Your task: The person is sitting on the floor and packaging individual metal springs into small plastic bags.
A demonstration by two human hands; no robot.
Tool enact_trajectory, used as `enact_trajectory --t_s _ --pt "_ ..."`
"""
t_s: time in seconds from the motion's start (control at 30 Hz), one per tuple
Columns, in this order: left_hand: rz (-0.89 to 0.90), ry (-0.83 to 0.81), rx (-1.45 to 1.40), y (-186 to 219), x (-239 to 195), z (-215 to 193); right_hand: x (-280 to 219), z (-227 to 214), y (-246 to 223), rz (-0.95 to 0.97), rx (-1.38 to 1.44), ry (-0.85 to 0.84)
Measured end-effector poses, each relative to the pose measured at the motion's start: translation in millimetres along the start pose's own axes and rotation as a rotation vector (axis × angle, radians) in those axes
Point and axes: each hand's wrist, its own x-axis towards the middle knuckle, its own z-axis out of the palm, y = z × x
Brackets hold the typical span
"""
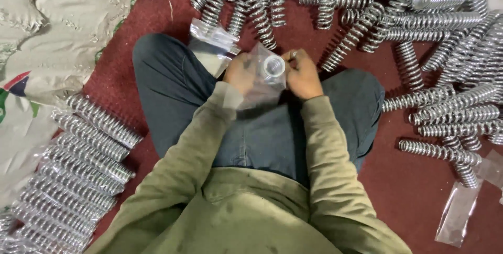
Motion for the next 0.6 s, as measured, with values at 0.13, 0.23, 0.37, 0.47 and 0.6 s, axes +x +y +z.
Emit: enact_trajectory --t_s 0.13,0.23,0.37,0.47,0.6 --pt "0.492 -0.170 1.100 -6 -8 -14 9 37 18 0.435 -0.208 -0.085" --pt "0.812 -0.036 1.074 -36 -9 -13 -13 38 4 0.578 -0.155 -0.039" --pt "1.265 0.069 1.243 -41 -34 -14 -52 41 1 -0.105 0.091 0.239" --pt "1.106 -0.097 1.391 -47 -29 -24 -74 45 -21 0.072 0.052 0.099" --pt "0.842 -0.397 1.607 -34 -18 -17 -83 28 -71 0.350 -0.027 -0.125"
